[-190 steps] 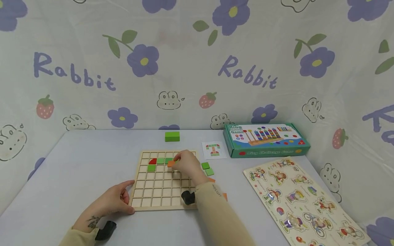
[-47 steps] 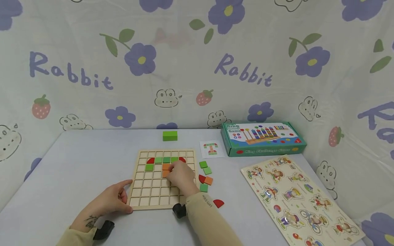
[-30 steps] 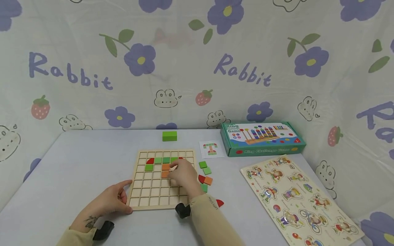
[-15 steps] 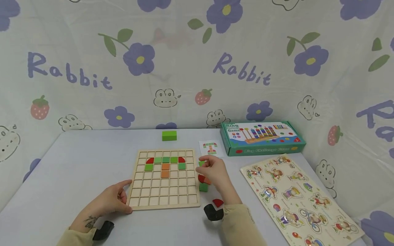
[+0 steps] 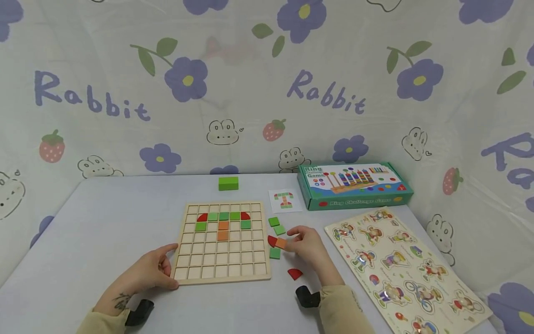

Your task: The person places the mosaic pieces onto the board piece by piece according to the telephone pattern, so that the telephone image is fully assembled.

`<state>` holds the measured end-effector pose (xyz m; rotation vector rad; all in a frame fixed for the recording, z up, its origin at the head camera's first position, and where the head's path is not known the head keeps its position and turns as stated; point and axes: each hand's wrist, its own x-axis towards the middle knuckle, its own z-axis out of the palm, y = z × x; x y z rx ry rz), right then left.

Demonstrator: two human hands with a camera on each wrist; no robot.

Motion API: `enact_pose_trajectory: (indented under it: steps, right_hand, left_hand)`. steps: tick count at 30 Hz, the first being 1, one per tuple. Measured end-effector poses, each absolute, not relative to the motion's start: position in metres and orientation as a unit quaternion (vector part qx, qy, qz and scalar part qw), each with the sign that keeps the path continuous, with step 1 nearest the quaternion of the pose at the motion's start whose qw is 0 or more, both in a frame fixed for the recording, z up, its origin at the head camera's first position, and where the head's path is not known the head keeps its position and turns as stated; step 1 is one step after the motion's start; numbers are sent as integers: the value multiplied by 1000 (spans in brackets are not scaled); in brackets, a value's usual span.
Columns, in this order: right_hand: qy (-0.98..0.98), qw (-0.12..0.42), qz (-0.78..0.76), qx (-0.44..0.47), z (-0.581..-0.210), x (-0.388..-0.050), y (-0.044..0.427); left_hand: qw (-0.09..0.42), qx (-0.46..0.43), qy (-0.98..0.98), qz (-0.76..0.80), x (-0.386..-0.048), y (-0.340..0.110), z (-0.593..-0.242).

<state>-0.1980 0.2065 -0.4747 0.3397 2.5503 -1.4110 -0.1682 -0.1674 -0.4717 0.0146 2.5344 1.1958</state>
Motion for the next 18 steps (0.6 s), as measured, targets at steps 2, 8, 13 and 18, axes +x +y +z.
enact_pose_trajectory:
  steps: [2,8,13,18]
  right_hand:
    - [871,110,-464,119,-477,-198,206]
    - [884,112,-435,125,-476,-198,201]
    - [899,112,-404,128,-474,-198,196]
    - [909,114,-380,128,-475,-199,194]
  left_hand:
    - [169,4,891,421,-168,-167,-472]
    - [168,7,892,419,-168,-167,-472]
    - [166,9,892,421,-168,-168,-472]
    - [164,13,891,422,-168,-168,-474]
